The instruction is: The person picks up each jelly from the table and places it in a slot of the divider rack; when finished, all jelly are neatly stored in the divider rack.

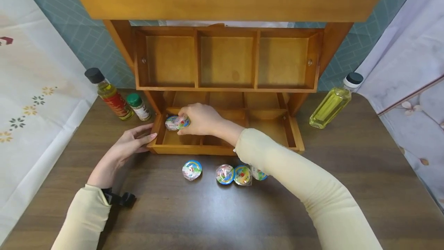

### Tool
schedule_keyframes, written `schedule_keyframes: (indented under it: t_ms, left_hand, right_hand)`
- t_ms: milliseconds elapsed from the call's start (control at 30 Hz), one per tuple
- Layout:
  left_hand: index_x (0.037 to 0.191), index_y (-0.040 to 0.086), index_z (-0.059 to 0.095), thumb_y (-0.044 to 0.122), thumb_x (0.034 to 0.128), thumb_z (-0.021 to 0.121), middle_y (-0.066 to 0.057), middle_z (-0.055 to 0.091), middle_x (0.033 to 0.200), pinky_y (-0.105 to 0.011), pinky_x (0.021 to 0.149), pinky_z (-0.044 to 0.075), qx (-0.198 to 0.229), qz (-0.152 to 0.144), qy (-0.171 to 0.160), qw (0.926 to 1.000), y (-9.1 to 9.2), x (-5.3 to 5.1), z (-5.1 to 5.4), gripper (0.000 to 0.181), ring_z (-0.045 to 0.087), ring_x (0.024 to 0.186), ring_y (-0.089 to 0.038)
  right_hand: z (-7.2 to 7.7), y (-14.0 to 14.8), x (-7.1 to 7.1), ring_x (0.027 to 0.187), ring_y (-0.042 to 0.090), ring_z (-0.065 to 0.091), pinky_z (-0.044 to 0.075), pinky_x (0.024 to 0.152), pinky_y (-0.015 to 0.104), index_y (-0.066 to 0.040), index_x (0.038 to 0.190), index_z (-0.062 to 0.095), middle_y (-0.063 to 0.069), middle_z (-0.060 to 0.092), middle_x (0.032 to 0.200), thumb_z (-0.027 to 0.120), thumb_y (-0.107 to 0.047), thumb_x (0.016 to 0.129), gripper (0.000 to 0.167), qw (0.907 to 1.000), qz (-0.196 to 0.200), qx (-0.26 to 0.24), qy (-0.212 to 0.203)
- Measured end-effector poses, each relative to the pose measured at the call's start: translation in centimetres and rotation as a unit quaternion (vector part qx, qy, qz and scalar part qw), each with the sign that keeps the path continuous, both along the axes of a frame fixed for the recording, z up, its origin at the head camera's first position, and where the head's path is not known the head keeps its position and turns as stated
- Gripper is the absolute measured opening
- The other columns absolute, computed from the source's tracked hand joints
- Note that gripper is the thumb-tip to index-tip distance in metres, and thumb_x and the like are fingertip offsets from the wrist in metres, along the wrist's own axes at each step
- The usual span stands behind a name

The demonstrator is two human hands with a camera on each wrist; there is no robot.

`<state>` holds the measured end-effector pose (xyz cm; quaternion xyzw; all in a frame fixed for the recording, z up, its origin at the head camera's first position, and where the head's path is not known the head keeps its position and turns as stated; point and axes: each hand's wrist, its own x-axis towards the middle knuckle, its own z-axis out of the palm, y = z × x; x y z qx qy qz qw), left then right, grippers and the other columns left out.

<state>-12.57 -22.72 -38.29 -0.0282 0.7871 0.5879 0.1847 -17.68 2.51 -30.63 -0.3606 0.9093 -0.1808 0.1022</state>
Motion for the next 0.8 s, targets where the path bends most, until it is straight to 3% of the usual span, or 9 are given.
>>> schedule_keyframes:
  t_ms: [133,200,533,800]
  left_hand:
    - [0.147,0.007,0.028,0.03,0.0927,0.059,-0.016,0.028,0.15,-0.048,0.094,0.045,0.001,0.002,-0.002,1.0,0.0,0.0,0.0,0.066,0.044,0.122,-0.033]
    - [0.147,0.007,0.028,0.03,0.0926,0.059,-0.016,0.028,0.15,-0.047,0.094,0.046,0.001,0.003,-0.003,1.0,0.0,0.0,0.0,0.066,0.045,0.121,-0.032]
    - [0.146,0.007,0.03,0.031,0.0924,0.059,-0.015,0.029,0.149,-0.046,0.093,0.047,-0.002,0.003,0.001,1.0,0.0,0.0,-0.2,0.066,0.046,0.12,-0.031]
    - [0.146,0.008,0.029,0.031,0.0922,0.06,-0.014,0.03,0.149,-0.046,0.093,0.046,0.001,0.006,-0.005,1.0,0.0,0.0,-0.2,0.066,0.047,0.119,-0.031]
  right_hand:
    - [-0.7,-0.2,-1.4,0.11,0.02,0.056,0.045,0.095,0.029,-0.009,0.124,0.058,0.005,0.062,0.118,0.074,-0.039,0.079,0.056,0.9973,0.014,-0.007,-0.072]
    - [-1.0,-0.4,-1.8,0.111,0.019,0.055,0.044,0.095,0.03,-0.01,0.124,0.058,0.005,0.062,0.119,0.074,-0.039,0.079,0.056,0.9964,0.016,0.006,-0.083]
    - [-2.7,-0.6,-1.8,0.113,0.02,0.054,0.043,0.097,0.032,-0.011,0.124,0.057,0.005,0.061,0.12,0.073,-0.036,0.08,0.052,0.9931,0.038,0.076,-0.081]
    - [-4.0,-0.2,-2.0,0.104,0.018,0.058,0.047,0.089,0.027,-0.009,0.119,0.06,0.004,0.063,0.112,0.076,-0.032,0.078,0.05,0.9945,0.071,0.052,-0.057]
